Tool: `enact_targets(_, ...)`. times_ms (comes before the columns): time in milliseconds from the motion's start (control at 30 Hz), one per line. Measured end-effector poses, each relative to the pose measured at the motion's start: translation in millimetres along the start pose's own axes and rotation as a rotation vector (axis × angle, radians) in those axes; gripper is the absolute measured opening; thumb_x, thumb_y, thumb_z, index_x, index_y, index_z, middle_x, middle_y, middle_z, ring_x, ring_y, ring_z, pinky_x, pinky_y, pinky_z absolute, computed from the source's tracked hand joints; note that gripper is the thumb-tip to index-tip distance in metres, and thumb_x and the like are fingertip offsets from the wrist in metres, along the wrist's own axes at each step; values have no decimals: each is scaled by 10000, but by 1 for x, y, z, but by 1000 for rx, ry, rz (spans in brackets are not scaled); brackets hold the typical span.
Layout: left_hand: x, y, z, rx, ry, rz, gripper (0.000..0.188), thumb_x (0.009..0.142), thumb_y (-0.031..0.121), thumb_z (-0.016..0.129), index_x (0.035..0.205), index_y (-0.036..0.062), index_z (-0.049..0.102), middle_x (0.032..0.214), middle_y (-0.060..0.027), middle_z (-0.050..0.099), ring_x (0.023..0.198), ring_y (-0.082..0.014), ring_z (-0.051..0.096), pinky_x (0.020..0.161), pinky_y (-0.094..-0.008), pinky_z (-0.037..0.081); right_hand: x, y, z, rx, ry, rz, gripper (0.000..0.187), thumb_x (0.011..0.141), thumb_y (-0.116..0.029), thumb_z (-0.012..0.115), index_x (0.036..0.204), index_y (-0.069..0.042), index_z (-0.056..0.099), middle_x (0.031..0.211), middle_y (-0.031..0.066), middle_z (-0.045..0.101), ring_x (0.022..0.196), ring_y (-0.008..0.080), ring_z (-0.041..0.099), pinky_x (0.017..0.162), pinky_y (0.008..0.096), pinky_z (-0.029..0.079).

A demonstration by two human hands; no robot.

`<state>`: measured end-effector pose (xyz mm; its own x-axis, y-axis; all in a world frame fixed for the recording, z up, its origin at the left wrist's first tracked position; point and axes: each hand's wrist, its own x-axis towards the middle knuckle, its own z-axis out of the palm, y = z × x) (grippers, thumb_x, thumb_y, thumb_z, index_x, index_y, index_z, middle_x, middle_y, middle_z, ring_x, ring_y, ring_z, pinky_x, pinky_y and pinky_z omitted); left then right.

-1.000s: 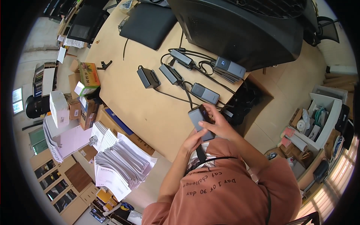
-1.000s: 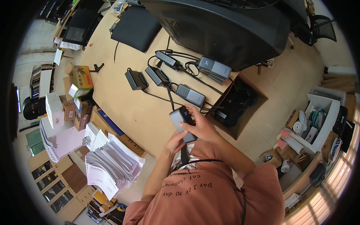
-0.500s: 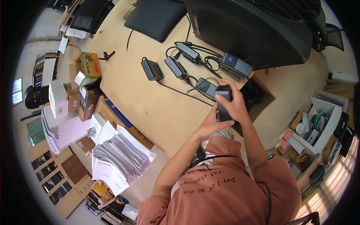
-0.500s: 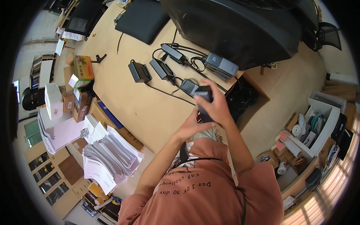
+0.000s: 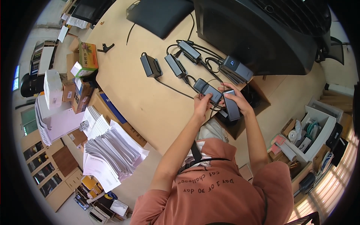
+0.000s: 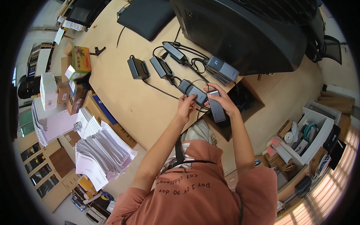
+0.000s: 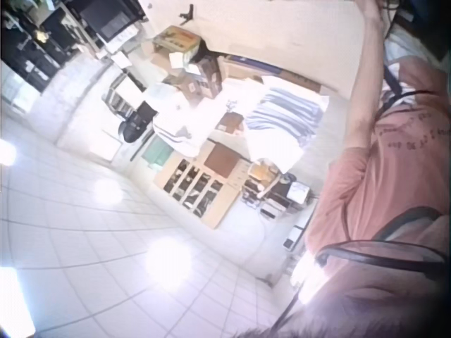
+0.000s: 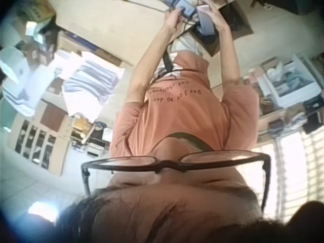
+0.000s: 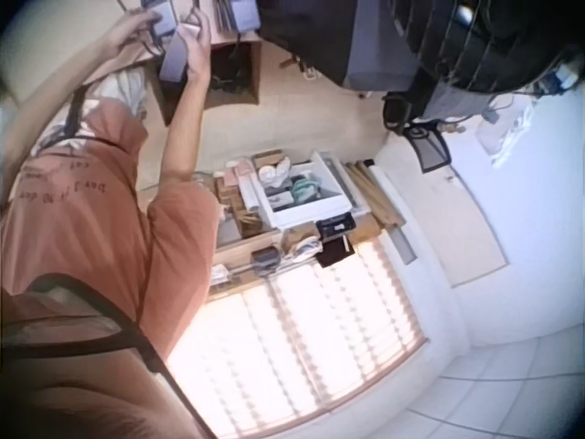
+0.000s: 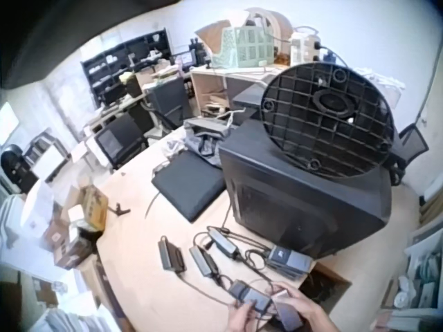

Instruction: The person is sorting and connecting various large battery packs or power banks on an office desk.

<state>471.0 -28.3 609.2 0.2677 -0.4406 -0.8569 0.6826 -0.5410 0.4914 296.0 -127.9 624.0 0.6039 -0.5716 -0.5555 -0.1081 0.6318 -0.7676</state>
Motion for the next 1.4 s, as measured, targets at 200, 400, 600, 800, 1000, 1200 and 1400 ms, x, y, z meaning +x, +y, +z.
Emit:
enact_targets(200, 17, -6, 5, 77, 7, 13, 554, 817, 318, 827, 1195, 13, 560, 1057, -60, 618, 914, -141, 590, 676, -285, 486, 13, 18, -33, 351, -302, 183, 736, 910, -258, 604, 1553, -41, 316, 1508, 172, 475, 825, 262, 718, 749, 335, 603)
enact_targets(400, -7, -6, 7, -27, 3, 103, 487, 919, 292, 769, 1240, -12, 565, 1103, -87, 645, 914, -180, 652, 715, -311, 558, 7, 25, -24, 397, -398, 239, 728, 903, -247, 619, 1528, -12, 328, 1514, 168, 459, 814, 269, 719, 729, 346, 612)
enact_targets(600, -14, -11, -40, 71, 0, 49, 489, 930, 392, 730, 1256, 63, 573, 1166, -65, 646, 1025, -179, 637, 831, -359, 549, 3, 36, 13, 344, -372, 258, 671, 921, -191, 630, 1515, -16, 371, 1381, 149, 551, 769, 234, 702, 698, 319, 597)
enact_targets(800, -16, -7, -38, 84, 57, 63, 545, 917, 347, 758, 1291, 16, 541, 1186, -90, 642, 1012, -172, 641, 819, -345, 543, 3, 11, 9, 158, 31, -68, 474, 911, -99, 646, 1366, -48, 524, 1209, 126, 646, 802, 213, 690, 756, 304, 580)
enact_targets(1000, -21, -24, -53, 194, 247, 363, 685, 856, 255, 833, 1376, -34, 493, 1222, -78, 597, 989, -158, 581, 866, -296, 498, 3, -34, 41, -603, 368, -631, 427, 848, -66, 756, 1237, -3, 592, 1113, 88, 625, 998, 174, 610, 907, 283, 483)
enact_targets(1200, -36, 56, -20, 261, -294, 312, 534, 1015, 448, 593, 1324, 12, 587, 1223, -71, 640, 1057, -169, 561, 955, -328, 443, -5, -33, 59, -675, 270, -757, 453, 781, -68, 787, 1202, -21, 625, 1168, 154, 626, 1052, 313, 638, 930, 350, 500)
enact_targets(1400, 30, 86, -10, -241, -307, 279, 348, 1062, 357, 518, 1184, 51, 632, 1160, -49, 670, 1117, -176, 612, 951, -315, 465, 9, -4, 58, -804, 109, -647, 447, 817, -154, 763, 1230, -54, 624, 1204, 141, 606, 1094, 354, 619, 929, 403, 511)
